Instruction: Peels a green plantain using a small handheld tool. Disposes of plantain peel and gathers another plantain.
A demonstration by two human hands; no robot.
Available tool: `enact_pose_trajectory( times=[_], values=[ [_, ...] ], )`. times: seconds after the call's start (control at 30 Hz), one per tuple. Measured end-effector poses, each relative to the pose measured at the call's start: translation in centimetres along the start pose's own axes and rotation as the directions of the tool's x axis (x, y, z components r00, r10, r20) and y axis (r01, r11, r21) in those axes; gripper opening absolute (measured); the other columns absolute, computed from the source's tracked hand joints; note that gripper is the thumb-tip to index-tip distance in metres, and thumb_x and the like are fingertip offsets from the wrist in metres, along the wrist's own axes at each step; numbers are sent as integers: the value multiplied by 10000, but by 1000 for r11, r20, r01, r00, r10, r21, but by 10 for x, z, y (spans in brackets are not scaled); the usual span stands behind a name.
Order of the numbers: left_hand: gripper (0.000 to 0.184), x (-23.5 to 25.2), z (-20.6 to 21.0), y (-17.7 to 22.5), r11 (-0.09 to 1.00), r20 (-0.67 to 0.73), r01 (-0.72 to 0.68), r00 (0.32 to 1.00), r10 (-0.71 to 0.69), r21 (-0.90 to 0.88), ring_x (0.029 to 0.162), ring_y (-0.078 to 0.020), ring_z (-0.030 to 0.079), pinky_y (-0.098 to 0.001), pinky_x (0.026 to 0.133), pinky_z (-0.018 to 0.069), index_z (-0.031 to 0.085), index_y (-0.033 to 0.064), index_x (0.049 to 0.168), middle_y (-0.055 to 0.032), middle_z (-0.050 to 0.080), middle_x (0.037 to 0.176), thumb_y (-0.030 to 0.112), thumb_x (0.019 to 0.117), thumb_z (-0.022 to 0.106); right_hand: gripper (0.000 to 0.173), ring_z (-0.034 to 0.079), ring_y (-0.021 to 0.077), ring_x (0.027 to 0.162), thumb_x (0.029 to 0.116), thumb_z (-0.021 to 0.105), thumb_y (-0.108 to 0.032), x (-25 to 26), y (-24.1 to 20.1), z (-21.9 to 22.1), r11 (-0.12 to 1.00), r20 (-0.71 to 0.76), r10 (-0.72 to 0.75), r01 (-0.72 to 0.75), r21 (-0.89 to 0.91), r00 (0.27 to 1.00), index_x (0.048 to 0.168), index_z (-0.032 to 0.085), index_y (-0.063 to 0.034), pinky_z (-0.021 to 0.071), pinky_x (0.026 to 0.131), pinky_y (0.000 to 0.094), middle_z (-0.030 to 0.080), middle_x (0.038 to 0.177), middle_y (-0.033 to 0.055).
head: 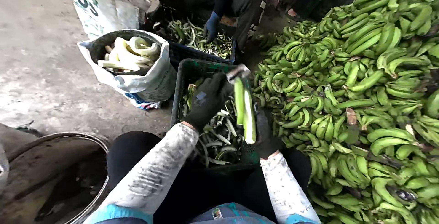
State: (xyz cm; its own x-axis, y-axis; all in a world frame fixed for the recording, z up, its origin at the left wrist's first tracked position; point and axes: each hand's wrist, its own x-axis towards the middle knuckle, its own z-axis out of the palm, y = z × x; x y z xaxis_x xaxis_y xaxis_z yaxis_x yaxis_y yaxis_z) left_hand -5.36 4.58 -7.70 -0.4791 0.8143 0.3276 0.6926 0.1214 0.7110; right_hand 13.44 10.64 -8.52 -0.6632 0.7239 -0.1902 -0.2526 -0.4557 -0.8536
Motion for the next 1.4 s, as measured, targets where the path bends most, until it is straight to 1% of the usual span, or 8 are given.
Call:
enact_pose_trajectory(
  times=[0.17,0.33,0.6,0.67,0.87,1.03,1.17,1.4],
  values=[
    [445,-15,-12,5,985,67,-111,990,121,-135,967,-259,678,-521,841,564,582,129,1387,-127,682,1100,414,1057,492,483,643,101,576,1070,303,-488,15,-5,-24,990,-69,-68,76,118,995,1074,634,-136,561,481,268,667,756,25],
    [469,-58,15,23,938,200,-328,917,344,-109,838,-255,672,-463,722,576,634,127,1368,-103,675,980,420,1011,553,393,668,36,744,1061,387,-520,17,-22,-45,981,-50,-196,196,4,979,1146,628,-221,580,621,225,686,895,-46],
    [508,-11,0,-14,992,59,-48,997,55,-117,1077,-314,654,-556,926,520,543,109,1434,-170,661,1195,444,1055,498,454,652,118,575,1080,268,-409,9,-7,-15,996,19,92,-91,-15,996,1115,620,-125,562,477,265,685,782,55],
    [537,-21,-2,-6,989,90,-74,992,86,-127,1122,-304,653,-543,954,529,529,108,1462,-165,655,1251,458,1056,489,403,656,87,619,1085,282,-413,10,-7,-23,1000,2,-4,4,-26,1000,1213,592,-189,567,509,251,688,841,11],
    [494,-64,26,21,941,128,-323,934,335,-106,852,-258,664,-463,734,570,620,112,1382,-115,671,996,439,1020,540,373,641,39,880,1083,365,-487,11,-20,-33,913,-85,-356,327,-244,931,1344,515,-267,577,724,250,646,1076,-56],
    [500,-36,22,4,983,117,-122,983,138,-135,1065,-304,669,-533,913,551,551,107,1445,-165,666,1213,420,1058,510,329,631,33,678,1090,381,-415,-1,-18,-27,976,43,-19,27,-216,999,1178,630,-218,546,569,204,672,864,-40],
    [419,-13,7,-13,958,112,87,992,-58,-274,992,-181,656,-431,897,540,559,107,1384,-102,675,1131,374,1063,523,360,655,74,669,1081,380,-415,8,-6,-24,974,133,185,-164,-157,974,1313,574,-219,567,557,225,686,899,5],
    [485,-45,32,9,992,158,-115,980,122,-55,1007,-328,680,-542,840,568,579,131,1419,-169,667,1174,404,1018,586,364,659,62,819,1070,388,-492,31,-5,-32,968,-95,-248,250,3,964,1226,584,-228,585,686,269,668,973,-33]
  ],
)
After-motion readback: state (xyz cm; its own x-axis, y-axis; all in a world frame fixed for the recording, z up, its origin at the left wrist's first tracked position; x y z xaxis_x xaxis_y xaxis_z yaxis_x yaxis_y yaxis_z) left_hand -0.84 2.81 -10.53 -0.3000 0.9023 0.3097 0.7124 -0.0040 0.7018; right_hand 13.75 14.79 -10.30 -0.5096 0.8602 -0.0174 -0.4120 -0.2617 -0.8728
